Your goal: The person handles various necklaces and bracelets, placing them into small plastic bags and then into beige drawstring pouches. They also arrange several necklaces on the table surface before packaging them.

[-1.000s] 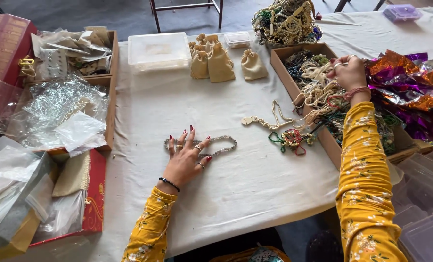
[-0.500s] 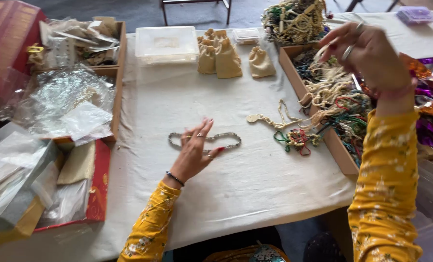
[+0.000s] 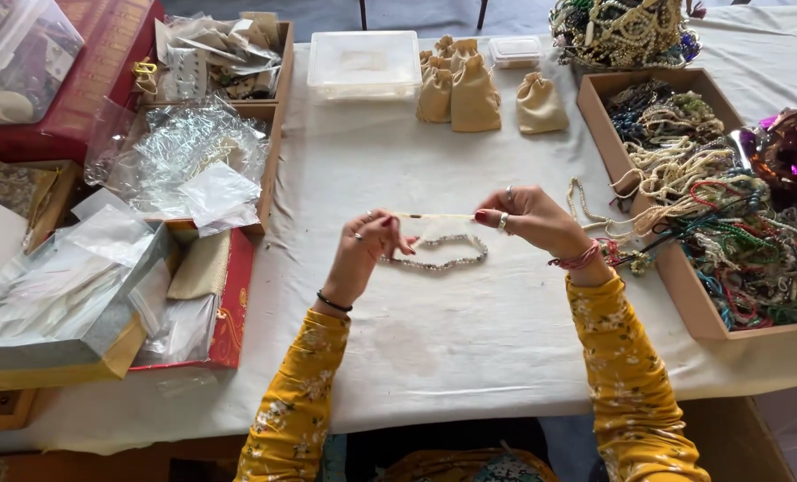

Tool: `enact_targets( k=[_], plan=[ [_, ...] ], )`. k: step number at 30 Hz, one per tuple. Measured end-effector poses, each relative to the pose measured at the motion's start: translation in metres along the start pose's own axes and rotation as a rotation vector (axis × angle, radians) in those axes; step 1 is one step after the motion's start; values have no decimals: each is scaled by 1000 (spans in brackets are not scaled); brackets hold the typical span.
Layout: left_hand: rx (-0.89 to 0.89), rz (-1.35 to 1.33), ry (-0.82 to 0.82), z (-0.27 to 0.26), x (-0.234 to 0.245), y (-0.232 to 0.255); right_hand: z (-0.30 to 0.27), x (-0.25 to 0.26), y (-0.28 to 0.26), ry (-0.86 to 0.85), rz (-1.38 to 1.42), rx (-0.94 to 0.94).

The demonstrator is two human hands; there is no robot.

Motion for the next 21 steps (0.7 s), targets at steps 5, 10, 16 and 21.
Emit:
enact_targets(
  k=[5,10,16,21],
  plan=[
    [65,58,82,-4,7,3,-5,4,18,-1,157,-81],
    [220,292,268,-1,11,7,-11,7,14,96,202,-202],
    [484,483,397,-13,21,11,-16,-14,39,-80,82,-462],
    [467,706,490,-15,16,23,-20,-13,30,7,-38,-474]
  ],
)
Point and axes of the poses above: each hand's wrist, its own z-axis towards the middle knuckle, its own x-axis out of the back of the hand, y = z × x, the point moved 6 cm from there along z, towards the middle knuckle, and after that the axes turned 14 degrees about -z, right-handed, at the moved point
